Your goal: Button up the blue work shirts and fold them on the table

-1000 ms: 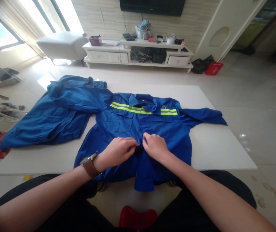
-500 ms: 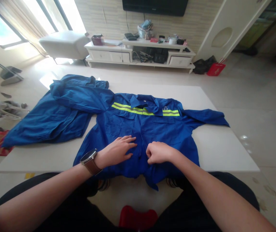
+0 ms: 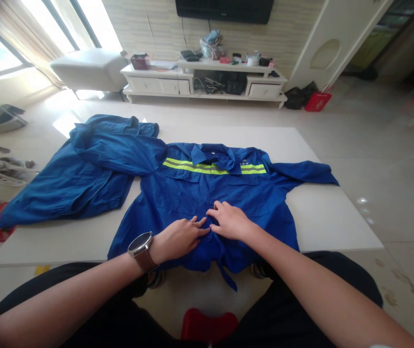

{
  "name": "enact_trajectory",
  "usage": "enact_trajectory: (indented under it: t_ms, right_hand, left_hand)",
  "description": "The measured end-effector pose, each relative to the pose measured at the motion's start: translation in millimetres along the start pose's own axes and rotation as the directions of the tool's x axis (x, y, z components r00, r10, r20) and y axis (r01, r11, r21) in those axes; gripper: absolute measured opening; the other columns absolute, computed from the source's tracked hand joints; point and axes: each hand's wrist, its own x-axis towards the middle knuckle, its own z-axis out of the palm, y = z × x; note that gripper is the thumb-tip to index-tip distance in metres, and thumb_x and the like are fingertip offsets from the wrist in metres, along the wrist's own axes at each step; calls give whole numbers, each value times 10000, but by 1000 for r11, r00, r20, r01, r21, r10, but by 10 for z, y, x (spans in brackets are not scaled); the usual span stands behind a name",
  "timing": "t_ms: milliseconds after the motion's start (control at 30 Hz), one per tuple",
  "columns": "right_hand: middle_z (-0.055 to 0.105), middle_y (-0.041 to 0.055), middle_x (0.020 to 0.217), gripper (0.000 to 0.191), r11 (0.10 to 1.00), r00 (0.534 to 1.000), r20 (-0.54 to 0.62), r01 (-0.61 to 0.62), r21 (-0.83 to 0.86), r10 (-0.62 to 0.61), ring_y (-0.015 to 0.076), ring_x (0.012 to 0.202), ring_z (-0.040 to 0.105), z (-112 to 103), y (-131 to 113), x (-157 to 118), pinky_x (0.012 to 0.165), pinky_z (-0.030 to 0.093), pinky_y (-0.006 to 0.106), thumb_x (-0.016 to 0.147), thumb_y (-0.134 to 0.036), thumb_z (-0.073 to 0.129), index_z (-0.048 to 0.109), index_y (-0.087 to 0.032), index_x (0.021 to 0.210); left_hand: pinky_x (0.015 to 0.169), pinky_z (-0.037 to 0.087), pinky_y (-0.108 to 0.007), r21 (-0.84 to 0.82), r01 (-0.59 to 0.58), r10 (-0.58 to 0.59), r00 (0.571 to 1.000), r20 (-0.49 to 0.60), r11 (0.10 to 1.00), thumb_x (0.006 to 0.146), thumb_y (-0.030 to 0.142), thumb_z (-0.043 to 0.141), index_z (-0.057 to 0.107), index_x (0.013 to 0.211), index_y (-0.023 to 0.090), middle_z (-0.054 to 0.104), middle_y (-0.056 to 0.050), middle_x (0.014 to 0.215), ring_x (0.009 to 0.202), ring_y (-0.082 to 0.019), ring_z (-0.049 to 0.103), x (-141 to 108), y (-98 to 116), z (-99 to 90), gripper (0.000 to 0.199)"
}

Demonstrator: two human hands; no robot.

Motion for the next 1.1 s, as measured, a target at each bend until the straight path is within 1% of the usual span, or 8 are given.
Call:
enact_trajectory:
  t_ms: [133,267,400,500,567,767,967,1100]
  right_hand:
    - [581,91,1261,361,1000,1000,1,13,-26,-13,259,1107,597,26,-35,27,791,458,302,953,-408,600,632,-277,1288]
    - [616,90,1160,231,997,998,10,-55,-51,55,237,1013,618,56,-54,72,740,425,289,972,-399,565,661,-224,1090]
    - [656,80,1023,82,988,988,-21,-154,-4,154,209,914,625,94,-26,125,711,379,285,938,-238,566,631,-190,924]
    - [667,50,902,152,977,980,-60,-180,119,188,177,830,614,104,17,153,693,348,276,856,-61,523,594,-192,882]
    - [664,33,864,225,961,976,-99,-170,219,195,169,816,608,106,47,165,695,343,266,805,-11,511,585,-196,908]
    - [609,-6,788,237,869,963,-160,-118,480,219,154,743,570,94,108,195,683,361,250,778,-30,517,566,-208,927]
    - [570,-16,804,185,721,956,-199,-17,693,214,156,760,542,55,104,211,712,402,265,741,-88,503,543,-211,873]
    - [568,-15,834,216,616,965,-202,60,785,164,162,793,537,58,76,191,731,411,278,698,-109,500,553,-209,882]
  left_hand:
    - [868,583,-415,-7,-21,21,1000,-18,1000,947,183,547,655,1298,172,602,-203,1428,1154,-335,691,6,48,2,367]
    - [820,586,-394,-38,-43,43,999,19,998,950,172,525,687,1207,179,697,-167,1287,1041,-304,733,-5,97,-37,303]
    - [777,578,-383,-72,-49,51,998,34,996,962,184,496,709,1187,205,757,-127,1140,924,-287,754,-27,121,-92,311]
    - [748,570,-387,-99,20,-18,1000,21,995,949,255,547,732,1156,242,778,-95,988,879,-305,754,-25,71,-119,278]
    - [747,562,-376,-138,74,-75,997,0,988,942,303,572,738,1140,272,777,-78,952,891,-308,753,-9,0,-131,260]
    - [749,531,-333,-231,218,-238,969,-63,948,938,314,576,718,1105,269,779,-56,977,907,-278,749,55,-163,-178,224]
    - [716,500,-314,-349,343,-411,901,-142,872,939,397,618,653,1104,243,768,-33,943,923,-268,735,145,-108,-234,228]
    - [692,471,-301,-436,367,-474,865,-166,822,897,399,678,609,1027,242,756,1,909,890,-248,725,231,-114,-224,216]
